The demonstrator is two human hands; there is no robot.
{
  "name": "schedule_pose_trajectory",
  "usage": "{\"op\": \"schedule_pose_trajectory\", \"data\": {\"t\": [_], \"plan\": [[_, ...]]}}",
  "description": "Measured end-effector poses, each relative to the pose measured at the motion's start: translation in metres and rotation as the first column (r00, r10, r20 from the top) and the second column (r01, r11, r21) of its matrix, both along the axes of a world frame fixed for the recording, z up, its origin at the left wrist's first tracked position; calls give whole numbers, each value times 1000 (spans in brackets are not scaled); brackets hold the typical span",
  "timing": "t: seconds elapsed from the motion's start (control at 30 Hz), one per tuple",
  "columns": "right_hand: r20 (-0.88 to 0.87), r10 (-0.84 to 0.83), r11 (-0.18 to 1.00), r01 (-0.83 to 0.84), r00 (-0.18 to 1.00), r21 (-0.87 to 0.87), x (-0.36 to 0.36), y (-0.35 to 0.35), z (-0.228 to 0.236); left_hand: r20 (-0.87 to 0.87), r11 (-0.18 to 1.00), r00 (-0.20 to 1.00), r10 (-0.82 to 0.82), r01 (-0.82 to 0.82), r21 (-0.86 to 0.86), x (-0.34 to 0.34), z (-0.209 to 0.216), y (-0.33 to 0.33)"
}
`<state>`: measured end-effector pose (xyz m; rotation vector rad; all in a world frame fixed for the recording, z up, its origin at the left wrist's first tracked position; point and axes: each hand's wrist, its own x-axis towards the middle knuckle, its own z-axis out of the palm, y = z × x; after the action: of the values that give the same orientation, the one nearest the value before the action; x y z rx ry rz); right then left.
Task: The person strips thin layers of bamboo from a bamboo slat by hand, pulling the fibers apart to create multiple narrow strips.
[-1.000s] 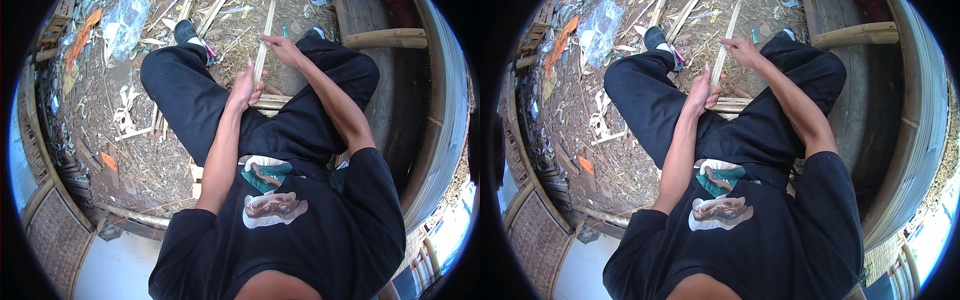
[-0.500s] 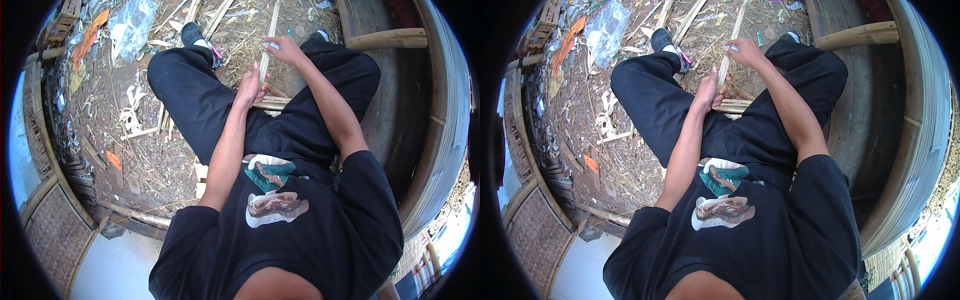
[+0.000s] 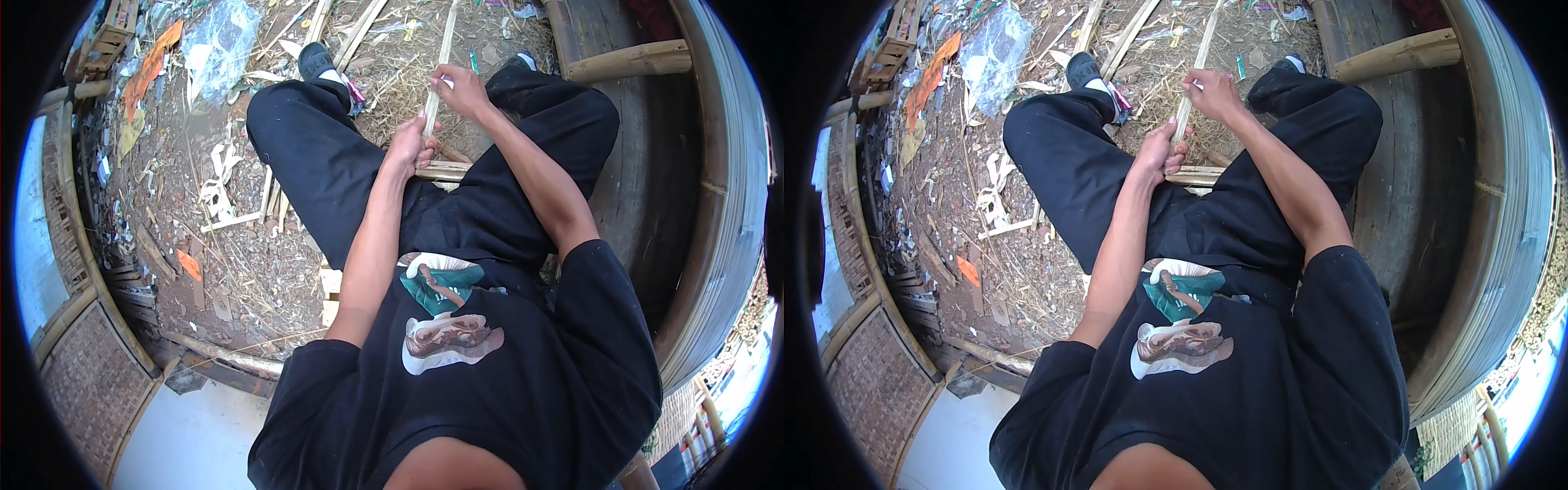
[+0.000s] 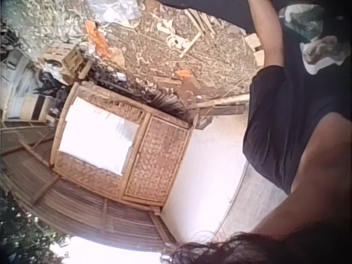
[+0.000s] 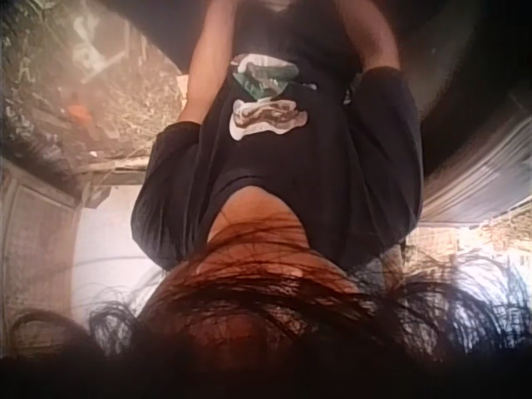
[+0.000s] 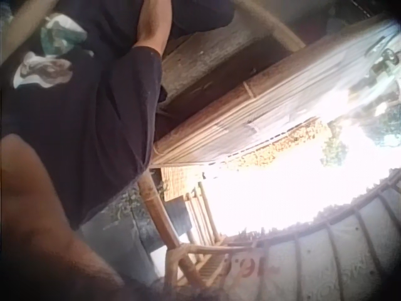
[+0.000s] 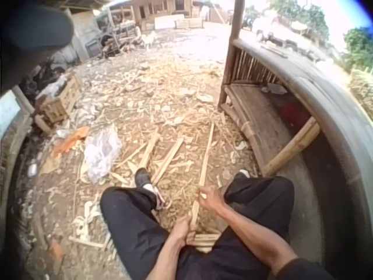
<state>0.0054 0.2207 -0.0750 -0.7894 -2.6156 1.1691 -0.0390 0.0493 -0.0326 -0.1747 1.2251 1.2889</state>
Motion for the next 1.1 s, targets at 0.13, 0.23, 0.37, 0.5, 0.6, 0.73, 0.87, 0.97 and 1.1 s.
{"op": "schedule_pose_trajectory", "data": {"t": [0.13, 0.23, 0.37, 0.5, 0.6, 0.73, 0.87, 0.97, 1.1], "plan": [[0, 51, 998, -51, 999, 20, 12, -13, 33, 33, 1000, 999, 3, -3, 18, -2, -4, -2], [-29, 105, 994, -105, 994, -4, 33, -29, 55, 17, 1000, 1000, 10, -10, 15, 2, -5, -2], [-169, 144, 979, -166, 975, -121, 57, -43, 83, 10, 998, 998, 58, -58, 11, 1, -4, 1], [-224, 96, 836, -201, 970, -510, 82, -65, 151, -229, 990, 973, 9, -40, -132, 0, -23, 3], [-152, 78, 823, -150, 985, -548, 84, -49, 166, -205, 997, 979, 12, -28, -74, -2, -21, 2], [138, 123, 992, -120, 983, -27, 75, -4, 127, -221, 999, 975, -32, 33, 1, -10, -15, 2], [253, 225, 963, -255, 941, 90, 59, 14, 84, -209, 998, 977, -53, 60, 31, -12, -11, 1], [88, 210, 963, -222, 974, 151, 45, 18, 60, -198, 997, 979, -56, 64, 34, -10, -9, 0], [266, 106, 982, -59, 958, -181, 17, 29, 53, -180, 996, 981, -73, 81, 42, -11, -5, 0]]}}
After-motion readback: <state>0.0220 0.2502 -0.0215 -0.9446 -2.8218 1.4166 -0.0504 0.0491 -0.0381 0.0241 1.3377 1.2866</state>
